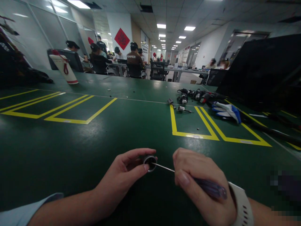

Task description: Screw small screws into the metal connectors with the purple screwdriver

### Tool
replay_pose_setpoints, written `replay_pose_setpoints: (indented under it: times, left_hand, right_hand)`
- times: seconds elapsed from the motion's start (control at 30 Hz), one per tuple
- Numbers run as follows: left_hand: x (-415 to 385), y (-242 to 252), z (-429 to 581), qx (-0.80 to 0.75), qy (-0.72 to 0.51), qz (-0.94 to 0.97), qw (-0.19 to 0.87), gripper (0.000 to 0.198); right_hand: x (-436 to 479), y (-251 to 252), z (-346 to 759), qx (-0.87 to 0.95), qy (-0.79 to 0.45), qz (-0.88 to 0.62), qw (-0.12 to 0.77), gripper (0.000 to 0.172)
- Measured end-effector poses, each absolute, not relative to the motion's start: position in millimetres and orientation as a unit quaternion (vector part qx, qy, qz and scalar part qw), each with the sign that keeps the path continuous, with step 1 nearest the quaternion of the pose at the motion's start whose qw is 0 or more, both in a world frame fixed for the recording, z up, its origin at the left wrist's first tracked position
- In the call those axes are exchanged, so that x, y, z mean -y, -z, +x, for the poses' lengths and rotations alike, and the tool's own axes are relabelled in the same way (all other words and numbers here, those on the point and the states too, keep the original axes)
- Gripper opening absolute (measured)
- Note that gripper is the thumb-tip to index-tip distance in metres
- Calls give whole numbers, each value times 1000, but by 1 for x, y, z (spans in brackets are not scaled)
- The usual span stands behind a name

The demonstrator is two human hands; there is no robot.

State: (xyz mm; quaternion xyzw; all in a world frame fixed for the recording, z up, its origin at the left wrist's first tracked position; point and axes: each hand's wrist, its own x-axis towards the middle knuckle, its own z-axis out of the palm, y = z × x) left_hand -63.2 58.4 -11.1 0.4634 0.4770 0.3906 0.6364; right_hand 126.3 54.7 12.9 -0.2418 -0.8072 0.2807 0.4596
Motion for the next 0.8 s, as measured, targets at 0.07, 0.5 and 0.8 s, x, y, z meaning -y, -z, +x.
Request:
replay_pose_setpoints:
  times: [0.07,0.5,0.8]
  left_hand:
    - [-59,12,-64,-476,-387,469,636,31]
    - [-57,19,-64,-466,-399,577,539,31]
    - [-57,19,-62,-475,-409,599,498,28]
  right_hand:
    - [-56,-12,126,806,-288,-252,451,24]
    - [-58,-10,124,812,-301,-285,410,29]
    - [-58,-10,124,814,-301,-299,398,30]
